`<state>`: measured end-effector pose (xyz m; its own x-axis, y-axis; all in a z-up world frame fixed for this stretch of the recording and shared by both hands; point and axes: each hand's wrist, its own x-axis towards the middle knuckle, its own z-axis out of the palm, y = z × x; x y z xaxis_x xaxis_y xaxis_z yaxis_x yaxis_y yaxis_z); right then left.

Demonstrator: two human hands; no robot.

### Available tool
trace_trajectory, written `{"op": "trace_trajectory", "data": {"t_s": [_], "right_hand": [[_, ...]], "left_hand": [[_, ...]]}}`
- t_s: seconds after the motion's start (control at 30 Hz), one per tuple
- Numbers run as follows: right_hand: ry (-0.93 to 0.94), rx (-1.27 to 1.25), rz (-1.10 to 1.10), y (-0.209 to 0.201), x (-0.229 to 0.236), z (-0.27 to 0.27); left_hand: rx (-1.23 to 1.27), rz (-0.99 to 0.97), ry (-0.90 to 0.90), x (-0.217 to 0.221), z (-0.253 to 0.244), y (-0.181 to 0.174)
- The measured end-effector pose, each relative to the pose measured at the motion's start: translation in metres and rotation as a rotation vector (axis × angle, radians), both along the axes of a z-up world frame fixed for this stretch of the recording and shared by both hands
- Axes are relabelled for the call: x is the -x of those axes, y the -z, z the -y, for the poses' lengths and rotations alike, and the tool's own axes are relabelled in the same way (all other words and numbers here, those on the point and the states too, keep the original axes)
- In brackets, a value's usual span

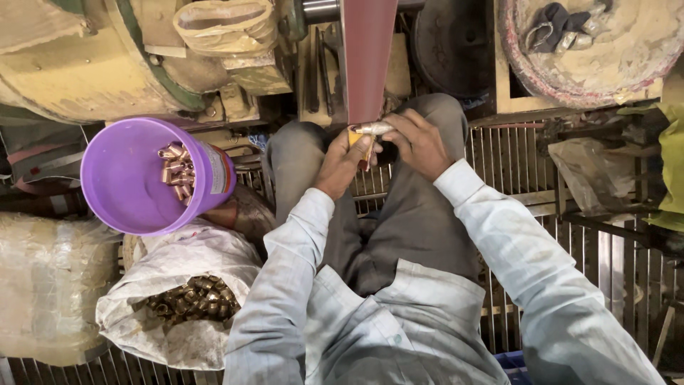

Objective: The person sits on a metal grate floor and repeatedly picks up small brass-colored metal parts from a white sack. They press each part against a rotating grinding wheel to smooth or shape it, then drop the finished part into a purple bucket. The process is repeated continuously.

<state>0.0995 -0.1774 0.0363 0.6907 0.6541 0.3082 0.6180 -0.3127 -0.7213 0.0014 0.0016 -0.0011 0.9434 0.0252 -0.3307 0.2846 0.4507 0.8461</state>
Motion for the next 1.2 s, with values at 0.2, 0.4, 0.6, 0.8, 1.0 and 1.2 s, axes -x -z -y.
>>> {"op": "trace_trajectory", "data": {"t_s": [0.2,0.4,0.6,0.8,1.0,1.2], "right_hand": [[-0.017,0.092,-0.131,0.001,-0.008,-0.003],[-0.075,0.057,-0.223,0.003,-0.015,-0.004],[-0.070,0.160,-0.409,0.009,-0.025,-0.004],[-0.090,0.185,-0.817,0.015,-0.033,-0.003],[-0.121,0.013,-1.315,0.017,-0.043,-0.003],[-0.084,0.088,-1.451,0.014,-0.051,-0.007]], "left_hand": [[-0.021,-0.057,-0.015,-0.008,0.000,0.010],[-0.028,-0.079,-0.012,-0.010,0.000,0.014],[-0.054,-0.061,-0.018,-0.010,0.001,0.013],[-0.052,-0.072,-0.020,-0.010,0.001,0.012],[-0.050,-0.118,-0.021,-0.011,0.002,0.012],[-0.072,-0.138,-0.011,-0.012,0.002,0.009]]}}
